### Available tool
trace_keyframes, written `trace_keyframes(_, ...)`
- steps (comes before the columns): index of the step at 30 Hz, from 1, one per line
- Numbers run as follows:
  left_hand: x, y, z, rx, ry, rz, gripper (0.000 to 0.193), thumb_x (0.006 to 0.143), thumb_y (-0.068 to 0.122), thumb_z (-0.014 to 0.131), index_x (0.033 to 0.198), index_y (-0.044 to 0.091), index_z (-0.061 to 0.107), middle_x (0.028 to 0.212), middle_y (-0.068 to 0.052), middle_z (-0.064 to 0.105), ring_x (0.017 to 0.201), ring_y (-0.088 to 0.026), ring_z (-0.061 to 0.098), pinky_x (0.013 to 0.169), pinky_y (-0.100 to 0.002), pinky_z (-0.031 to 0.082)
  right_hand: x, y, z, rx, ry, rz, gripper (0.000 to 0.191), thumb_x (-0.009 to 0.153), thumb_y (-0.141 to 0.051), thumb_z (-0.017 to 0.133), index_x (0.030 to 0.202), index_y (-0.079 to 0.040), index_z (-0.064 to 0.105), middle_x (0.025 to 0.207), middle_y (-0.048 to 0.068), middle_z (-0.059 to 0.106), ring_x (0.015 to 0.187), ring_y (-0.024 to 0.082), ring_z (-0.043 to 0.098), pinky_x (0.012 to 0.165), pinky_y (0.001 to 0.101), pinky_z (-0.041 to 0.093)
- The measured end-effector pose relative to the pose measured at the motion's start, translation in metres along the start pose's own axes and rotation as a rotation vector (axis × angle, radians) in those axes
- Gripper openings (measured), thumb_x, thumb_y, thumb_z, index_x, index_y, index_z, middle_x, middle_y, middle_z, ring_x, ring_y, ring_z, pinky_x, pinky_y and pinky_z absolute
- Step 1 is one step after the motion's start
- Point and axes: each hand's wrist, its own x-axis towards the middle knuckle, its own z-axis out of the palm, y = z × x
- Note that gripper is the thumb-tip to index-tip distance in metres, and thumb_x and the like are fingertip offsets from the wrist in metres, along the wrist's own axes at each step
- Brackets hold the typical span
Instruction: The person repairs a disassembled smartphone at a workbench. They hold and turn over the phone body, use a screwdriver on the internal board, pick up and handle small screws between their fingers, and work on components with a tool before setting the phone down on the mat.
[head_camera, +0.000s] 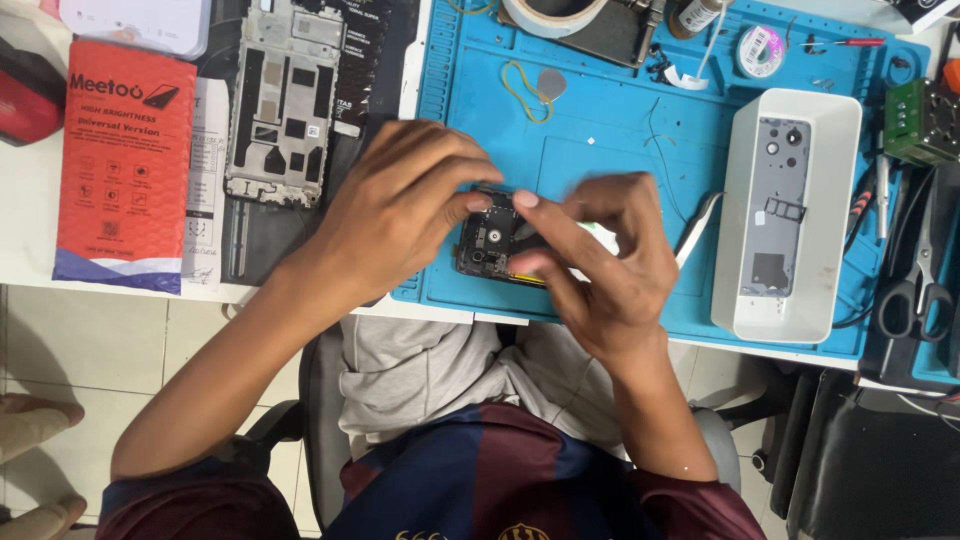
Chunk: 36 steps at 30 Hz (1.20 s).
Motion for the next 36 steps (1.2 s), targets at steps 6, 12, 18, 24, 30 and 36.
trace_keyframes(6, 0.015, -0.001, -0.012, 0.046, 0.051, 0.016, 0.02, 0.108, 0.013, 0.072, 0.123, 0.004, 0.062, 0.111, -0.008, 0.067, 0.104, -0.029, 0.064, 0.096, -0.042, 0.048, 0.006, -0.009, 0.005, 0.122, 0.129, -0.03, 0.043, 0.081, -0.006, 0.089, 0.12, -0.012, 0.071, 0.105, 0.008, 0.065, 0.096, 0.028, 0.062, 0.093, 0.0409, 0.054)
trace_keyframes(12, 0.055, 0.019, -0.031, 0.077, 0.048, 0.084, 0.016, 0.111, 0.011, 0.07, 0.122, 0.003, 0.063, 0.108, -0.009, 0.067, 0.102, -0.029, 0.063, 0.092, -0.039, 0.049, 0.011, -0.005, 0.004, 0.207, 0.121, -0.01, 0.043, 0.074, 0.003, 0.079, 0.116, -0.007, 0.073, 0.097, 0.008, 0.068, 0.103, 0.029, 0.063, 0.092, 0.0436, 0.053)
trace_keyframes(18, 0.129, 0.052, -0.031, 0.019, -0.142, 0.287, 0.016, 0.11, 0.008, 0.07, 0.123, 0.0, 0.066, 0.11, -0.011, 0.07, 0.096, -0.026, 0.066, 0.082, -0.037, 0.049, -0.004, -0.003, 0.006, 0.078, 0.182, -0.057, 0.042, 0.076, 0.002, 0.082, 0.115, -0.009, 0.075, 0.097, 0.005, 0.066, 0.105, 0.03, 0.062, 0.087, 0.0421, 0.056)
trace_keyframes(24, 0.209, 0.063, 0.075, -0.165, -0.426, 0.534, 0.013, 0.096, 0.011, 0.075, 0.103, 0.001, 0.071, 0.101, -0.012, 0.069, 0.09, -0.033, 0.068, 0.076, -0.043, 0.052, -0.014, -0.013, 0.017, 0.121, 0.314, -0.077, 0.034, 0.091, -0.001, 0.082, 0.122, -0.012, 0.073, 0.107, 0.006, 0.063, 0.109, 0.026, 0.062, 0.089, 0.0404, 0.054)
trace_keyframes(30, 0.224, 0.092, 0.185, -0.203, -0.803, 0.629, 0.007, 0.078, 0.008, 0.076, 0.084, 0.004, 0.074, 0.084, -0.016, 0.067, 0.082, -0.038, 0.069, 0.067, -0.048, 0.054, -0.019, -0.016, 0.017, 0.205, 0.336, -0.09, 0.032, 0.087, 0.003, 0.078, 0.115, -0.012, 0.077, 0.105, 0.006, 0.066, 0.109, 0.028, 0.063, 0.096, 0.0494, 0.056)
trace_keyframes(36, 0.211, 0.097, 0.217, -0.151, -0.983, 0.662, 0.008, 0.075, 0.01, 0.074, 0.072, 0.003, 0.071, 0.078, -0.016, 0.068, 0.076, -0.039, 0.069, 0.057, -0.05, 0.052, -0.036, -0.012, 0.02, 0.28, 0.37, -0.004, 0.031, 0.088, 0.002, 0.08, 0.117, -0.011, 0.076, 0.11, 0.008, 0.07, 0.114, 0.029, 0.063, 0.098, 0.0503, 0.054)
